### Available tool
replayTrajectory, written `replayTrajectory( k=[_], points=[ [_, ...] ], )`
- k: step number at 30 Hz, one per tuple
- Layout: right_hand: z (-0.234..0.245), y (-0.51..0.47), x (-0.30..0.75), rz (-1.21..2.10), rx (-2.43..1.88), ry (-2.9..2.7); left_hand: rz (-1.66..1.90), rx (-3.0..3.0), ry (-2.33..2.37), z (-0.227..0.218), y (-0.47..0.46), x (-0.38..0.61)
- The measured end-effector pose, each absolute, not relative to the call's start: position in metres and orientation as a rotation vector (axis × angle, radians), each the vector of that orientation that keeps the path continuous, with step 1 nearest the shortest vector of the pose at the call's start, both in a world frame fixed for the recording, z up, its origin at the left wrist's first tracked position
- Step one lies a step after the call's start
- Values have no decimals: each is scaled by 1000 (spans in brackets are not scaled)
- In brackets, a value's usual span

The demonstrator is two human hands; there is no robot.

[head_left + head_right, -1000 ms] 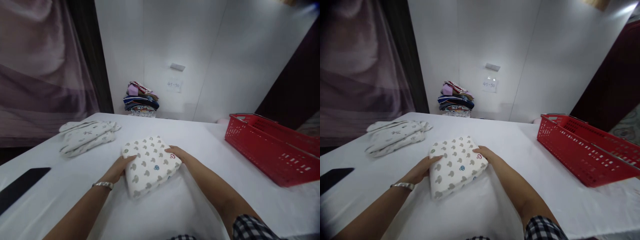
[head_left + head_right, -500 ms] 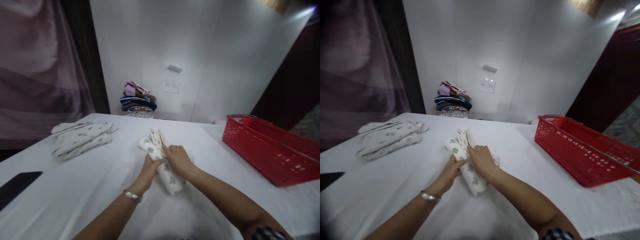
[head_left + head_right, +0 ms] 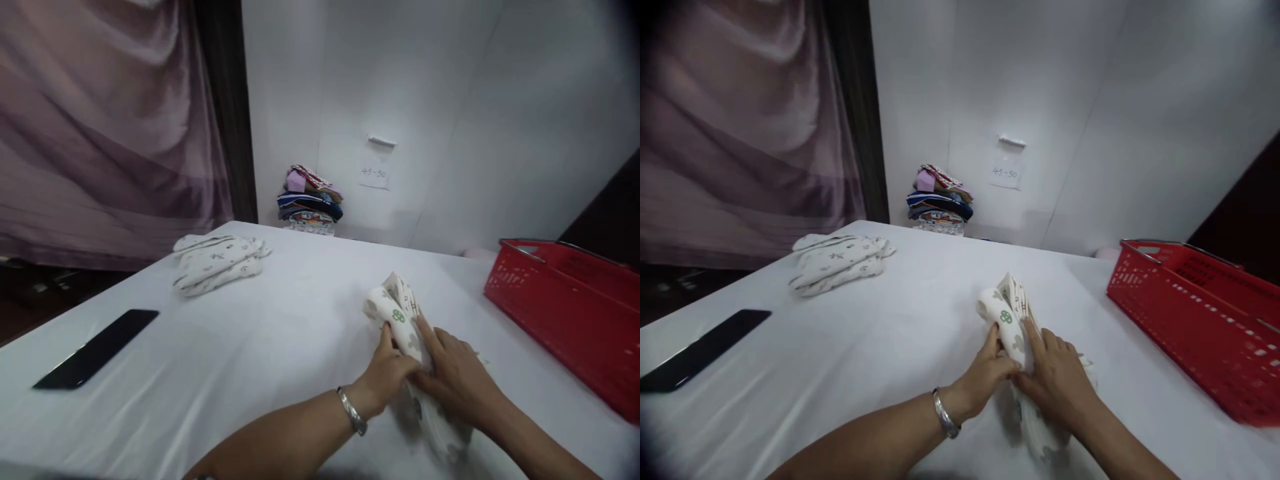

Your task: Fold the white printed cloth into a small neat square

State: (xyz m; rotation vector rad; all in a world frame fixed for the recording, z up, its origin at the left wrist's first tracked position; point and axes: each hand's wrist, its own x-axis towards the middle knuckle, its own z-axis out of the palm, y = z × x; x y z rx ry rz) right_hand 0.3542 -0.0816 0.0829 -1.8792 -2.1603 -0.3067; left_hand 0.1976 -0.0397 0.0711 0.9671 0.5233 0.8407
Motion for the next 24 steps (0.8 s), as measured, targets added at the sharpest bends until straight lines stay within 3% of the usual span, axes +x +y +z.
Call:
replayTrajectory(
  k=[5,8,15,20,24],
  points=[
    [98,-89,385,145,-1964,-1874,746,1121,422,67,-31,208],
    [108,-94,405,239,-1925,-1696,704,1372,487,48,-17,207],
    [186,-104,468,-388,-2061,-1566,669,2507,646,-34,7,189],
    [263,-100,543,-947,-2279,-1455,732,2868,575,-49,10,186],
    [295,-95,599,-1139,-2431,-1350,823,2958,553,-52,14,185]
  ],
)
